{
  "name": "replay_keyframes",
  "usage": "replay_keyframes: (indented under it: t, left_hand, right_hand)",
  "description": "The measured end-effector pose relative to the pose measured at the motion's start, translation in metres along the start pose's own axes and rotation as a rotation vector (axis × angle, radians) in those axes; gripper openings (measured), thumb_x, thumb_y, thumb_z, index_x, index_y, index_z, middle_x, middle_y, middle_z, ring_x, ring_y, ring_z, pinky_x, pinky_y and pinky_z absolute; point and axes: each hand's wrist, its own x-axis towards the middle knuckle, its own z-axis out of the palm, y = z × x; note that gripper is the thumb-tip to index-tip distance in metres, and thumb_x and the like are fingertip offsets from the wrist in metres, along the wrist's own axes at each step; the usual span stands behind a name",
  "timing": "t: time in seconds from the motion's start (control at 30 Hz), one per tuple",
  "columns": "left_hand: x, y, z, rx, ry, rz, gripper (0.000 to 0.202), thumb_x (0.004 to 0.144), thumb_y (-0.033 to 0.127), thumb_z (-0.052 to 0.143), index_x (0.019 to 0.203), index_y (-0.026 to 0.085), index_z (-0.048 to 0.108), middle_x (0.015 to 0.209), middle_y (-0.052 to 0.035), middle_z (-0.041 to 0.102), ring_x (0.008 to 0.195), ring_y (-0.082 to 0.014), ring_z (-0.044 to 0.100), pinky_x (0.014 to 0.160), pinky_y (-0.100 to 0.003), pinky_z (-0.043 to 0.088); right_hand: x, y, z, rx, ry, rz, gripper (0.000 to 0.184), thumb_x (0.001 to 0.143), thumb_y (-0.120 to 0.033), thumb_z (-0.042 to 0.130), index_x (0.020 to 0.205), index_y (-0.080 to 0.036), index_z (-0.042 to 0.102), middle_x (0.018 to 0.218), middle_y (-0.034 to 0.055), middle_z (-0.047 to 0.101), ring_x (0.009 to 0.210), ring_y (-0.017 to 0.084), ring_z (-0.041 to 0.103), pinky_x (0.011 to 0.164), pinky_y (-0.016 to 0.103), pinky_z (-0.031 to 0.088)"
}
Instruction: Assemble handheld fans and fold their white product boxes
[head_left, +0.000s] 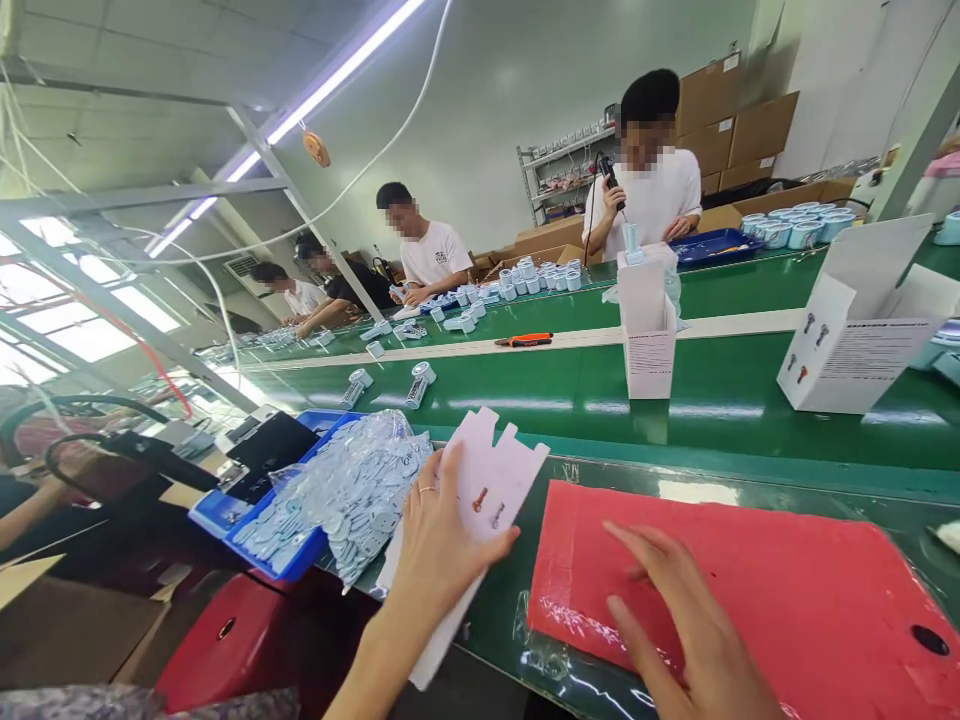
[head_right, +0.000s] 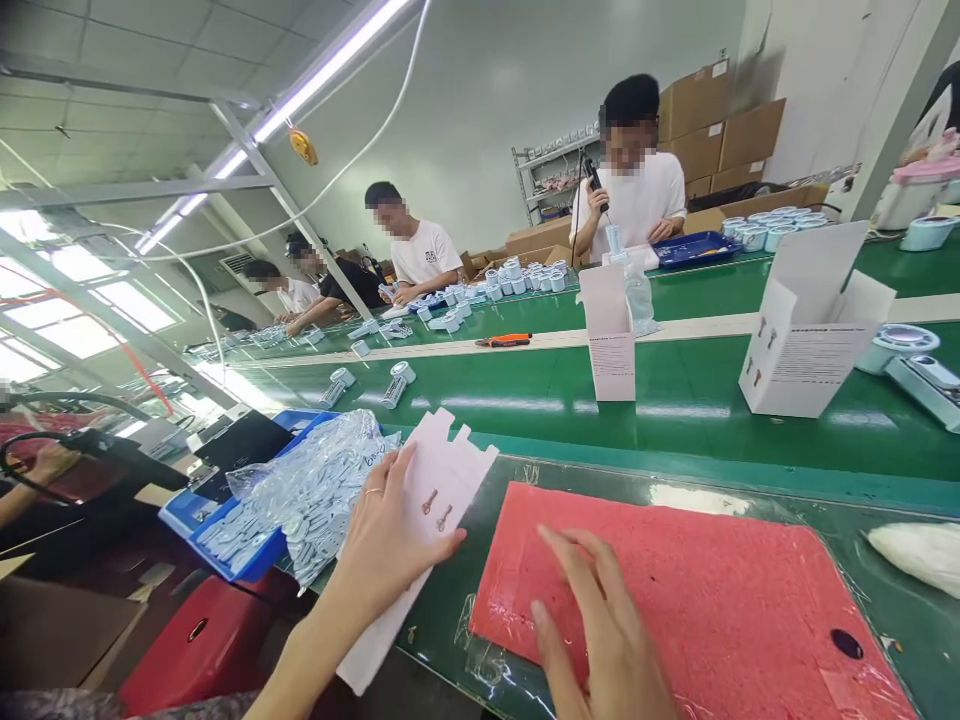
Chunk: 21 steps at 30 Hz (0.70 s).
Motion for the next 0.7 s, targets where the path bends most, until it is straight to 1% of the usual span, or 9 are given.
replay_keyframes:
  t: [0.07,0.13,0.23,0.33,0.47,0.53,0.6,0.67,0.7]
  left_hand:
    - [-0.021,0.022,-0.011,-0.052,0.204,0.148,0.117,0.069,0.049,0.089,0.166,0.029,0.028,0.168,-0.0158,0.026,0.151,-0.0417,0.037,0.122,-0.058,0.04]
    - [-0.04,0.047,-0.015,-0.041,0.425,0.252,0.106,0.072,0.044,0.088,0.163,0.029,0.035,0.164,-0.0187,0.03,0.145,-0.0455,0.04,0.118,-0.063,0.037]
    - [-0.057,0.075,-0.009,-0.038,0.618,0.242,0.086,0.086,0.042,0.078,0.16,0.025,0.039,0.159,-0.0242,0.031,0.138,-0.048,0.042,0.111,-0.066,0.035]
    - [-0.06,0.088,0.004,-0.067,0.657,0.212,0.076,0.094,0.033,0.072,0.162,0.028,0.04,0.162,-0.023,0.028,0.14,-0.0481,0.039,0.114,-0.068,0.029]
    - [-0.06,0.095,0.015,-0.12,0.713,0.235,0.076,0.097,0.039,0.073,0.165,0.031,0.04,0.162,-0.0211,0.031,0.141,-0.0491,0.038,0.119,-0.07,0.02]
    - [-0.061,0.1,0.015,-0.127,0.735,0.246,0.087,0.096,0.048,0.076,0.169,0.029,0.034,0.159,-0.023,0.033,0.14,-0.049,0.04,0.119,-0.071,0.022]
    - [-0.063,0.103,0.012,-0.145,0.736,0.27,0.092,0.099,0.044,0.076,0.174,0.028,0.024,0.155,-0.0239,0.038,0.137,-0.0462,0.045,0.118,-0.068,0.03]
    - [-0.065,0.103,0.006,-0.231,0.731,0.307,0.086,0.105,0.031,0.067,0.176,0.026,0.018,0.147,-0.0223,0.048,0.132,-0.0393,0.053,0.113,-0.057,0.044]
    - [-0.066,0.102,0.002,-0.291,0.715,0.338,0.077,0.109,0.024,0.06,0.175,0.026,0.021,0.142,-0.0197,0.054,0.129,-0.0346,0.058,0.109,-0.049,0.05]
  right_hand:
    - [0.015,-0.024,-0.003,0.127,0.026,0.035,0.049,0.117,-0.042,0.043,0.166,-0.04,0.043,0.158,0.0061,0.049,0.114,0.024,0.07,0.08,0.032,0.067]
    - [0.027,-0.039,-0.001,0.115,0.078,-0.025,0.054,0.116,-0.04,0.045,0.169,-0.041,0.039,0.165,0.0074,0.039,0.12,0.028,0.067,0.079,0.036,0.069]
    - [0.033,-0.051,0.011,-0.003,0.206,-0.002,0.064,0.113,-0.041,0.05,0.174,-0.032,0.033,0.173,0.0125,0.022,0.125,0.036,0.062,0.083,0.051,0.068]
    - [0.03,-0.059,0.022,0.072,0.243,0.148,0.063,0.114,-0.046,0.045,0.173,-0.027,0.033,0.173,0.0127,0.021,0.134,0.038,0.054,0.099,0.061,0.061]
    - [0.033,-0.066,0.014,0.427,0.258,0.425,0.055,0.109,-0.061,0.054,0.151,-0.026,0.061,0.169,0.0073,0.031,0.142,0.034,0.05,0.111,0.047,0.056]
    - [0.039,-0.072,0.006,0.642,0.299,0.548,0.053,0.101,-0.066,0.067,0.134,-0.024,0.064,0.159,0.0076,0.045,0.14,0.03,0.053,0.103,0.036,0.059]
    - [0.043,-0.08,-0.001,0.812,0.3,0.602,0.055,0.092,-0.066,0.076,0.121,-0.023,0.061,0.134,0.0081,0.061,0.124,0.027,0.061,0.088,0.027,0.061]
    - [0.044,-0.09,-0.006,0.88,0.269,0.584,0.056,0.088,-0.066,0.079,0.117,-0.023,0.059,0.114,0.007,0.065,0.103,0.025,0.066,0.073,0.025,0.059]
    - [0.043,-0.096,-0.007,0.865,0.255,0.554,0.057,0.087,-0.067,0.078,0.12,-0.023,0.06,0.113,0.0073,0.064,0.099,0.025,0.067,0.071,0.027,0.059]
